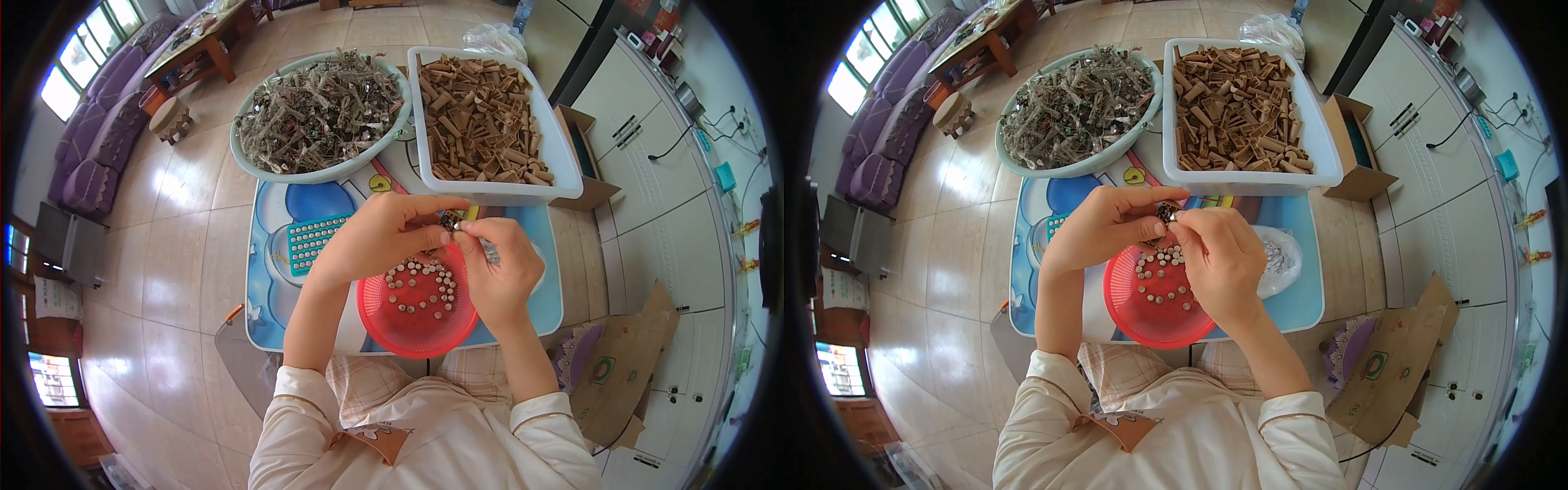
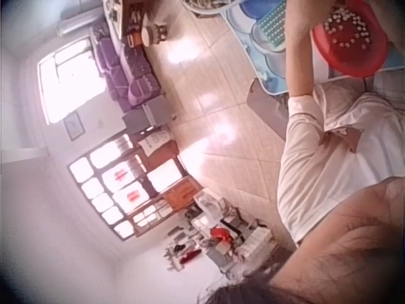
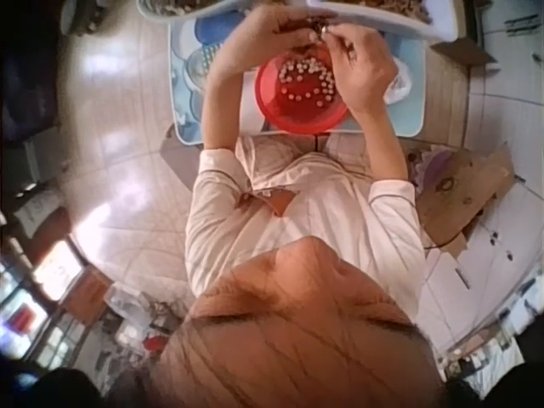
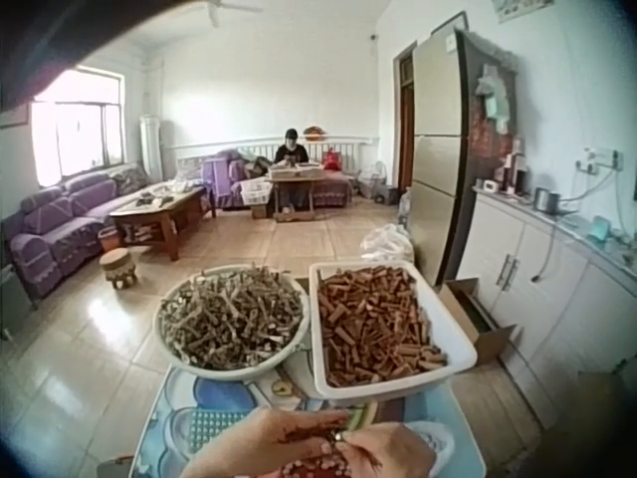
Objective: Assembling small plastic components by inserting pins into housings.
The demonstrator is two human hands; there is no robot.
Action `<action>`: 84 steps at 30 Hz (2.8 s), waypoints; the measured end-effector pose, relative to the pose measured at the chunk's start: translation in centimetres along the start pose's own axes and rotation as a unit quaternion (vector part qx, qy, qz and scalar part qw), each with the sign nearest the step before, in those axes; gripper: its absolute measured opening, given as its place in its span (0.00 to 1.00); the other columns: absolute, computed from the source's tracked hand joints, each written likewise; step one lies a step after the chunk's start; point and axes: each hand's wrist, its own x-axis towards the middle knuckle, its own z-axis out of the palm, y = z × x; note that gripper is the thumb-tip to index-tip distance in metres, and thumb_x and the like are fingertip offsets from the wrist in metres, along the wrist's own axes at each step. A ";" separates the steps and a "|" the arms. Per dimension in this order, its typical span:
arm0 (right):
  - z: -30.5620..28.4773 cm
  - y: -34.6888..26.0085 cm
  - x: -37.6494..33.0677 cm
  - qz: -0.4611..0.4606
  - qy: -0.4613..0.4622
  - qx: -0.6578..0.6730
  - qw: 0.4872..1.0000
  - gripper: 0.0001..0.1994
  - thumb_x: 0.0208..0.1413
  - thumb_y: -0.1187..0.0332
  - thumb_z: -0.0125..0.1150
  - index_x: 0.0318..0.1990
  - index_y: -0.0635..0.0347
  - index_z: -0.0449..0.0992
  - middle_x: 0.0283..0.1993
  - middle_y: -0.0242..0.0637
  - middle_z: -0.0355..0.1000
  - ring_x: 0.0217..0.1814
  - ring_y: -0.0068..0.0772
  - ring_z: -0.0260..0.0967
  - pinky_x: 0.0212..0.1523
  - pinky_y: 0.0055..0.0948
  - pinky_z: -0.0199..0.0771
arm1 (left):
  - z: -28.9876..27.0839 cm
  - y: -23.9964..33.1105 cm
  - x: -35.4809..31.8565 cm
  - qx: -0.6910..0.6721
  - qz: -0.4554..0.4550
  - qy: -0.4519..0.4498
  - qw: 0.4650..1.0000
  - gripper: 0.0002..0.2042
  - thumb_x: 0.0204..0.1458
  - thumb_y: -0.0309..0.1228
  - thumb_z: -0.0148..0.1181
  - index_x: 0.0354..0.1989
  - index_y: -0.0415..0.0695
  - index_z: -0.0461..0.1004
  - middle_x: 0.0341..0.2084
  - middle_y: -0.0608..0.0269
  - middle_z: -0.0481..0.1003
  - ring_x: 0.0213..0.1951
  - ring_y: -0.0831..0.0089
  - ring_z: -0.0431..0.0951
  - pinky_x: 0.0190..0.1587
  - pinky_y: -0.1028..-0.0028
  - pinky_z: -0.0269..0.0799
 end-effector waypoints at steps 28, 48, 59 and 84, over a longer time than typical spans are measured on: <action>0.0 6.3 0.6 0.314 -0.207 0.233 0.897 0.21 0.40 0.59 0.66 0.39 0.60 0.66 0.30 0.30 0.63 0.28 0.18 0.56 0.29 0.18 0.60 | 1.5 -0.2 1.8 -0.016 -0.088 -0.006 0.996 0.15 0.47 0.22 0.51 0.46 0.40 0.68 0.19 0.65 0.72 0.21 0.83 0.69 0.24 0.80 0.67; 3.0 17.0 7.2 0.284 -0.168 0.057 0.942 0.07 0.48 0.68 0.53 0.30 0.63 0.71 0.23 0.32 0.68 0.26 0.22 0.64 0.30 0.23 0.64 | -1.2 0.1 2.0 -0.162 -0.069 0.070 0.982 0.12 0.51 0.25 0.45 0.44 0.38 0.65 0.28 0.62 0.71 0.26 0.76 0.74 0.27 0.79 0.72; 10.4 21.4 8.7 0.175 -0.273 -0.167 0.931 0.18 0.44 0.75 0.52 0.46 0.55 0.68 0.43 0.48 0.68 0.47 0.47 0.64 0.47 0.38 0.65 | -1.3 -0.9 1.8 -0.283 -0.050 0.076 0.955 0.14 0.56 0.29 0.40 0.49 0.39 0.61 0.39 0.56 0.69 0.36 0.69 0.74 0.38 0.71 0.73; 8.7 20.6 8.7 0.297 -0.023 0.043 0.954 0.06 0.47 0.78 0.46 0.35 0.65 0.64 0.33 0.49 0.68 0.36 0.50 0.67 0.36 0.41 0.68 | -3.7 -7.1 1.7 -0.533 0.008 0.108 0.839 0.20 0.57 0.30 0.39 0.58 0.49 0.51 0.46 0.52 0.65 0.49 0.54 0.66 0.48 0.58 0.68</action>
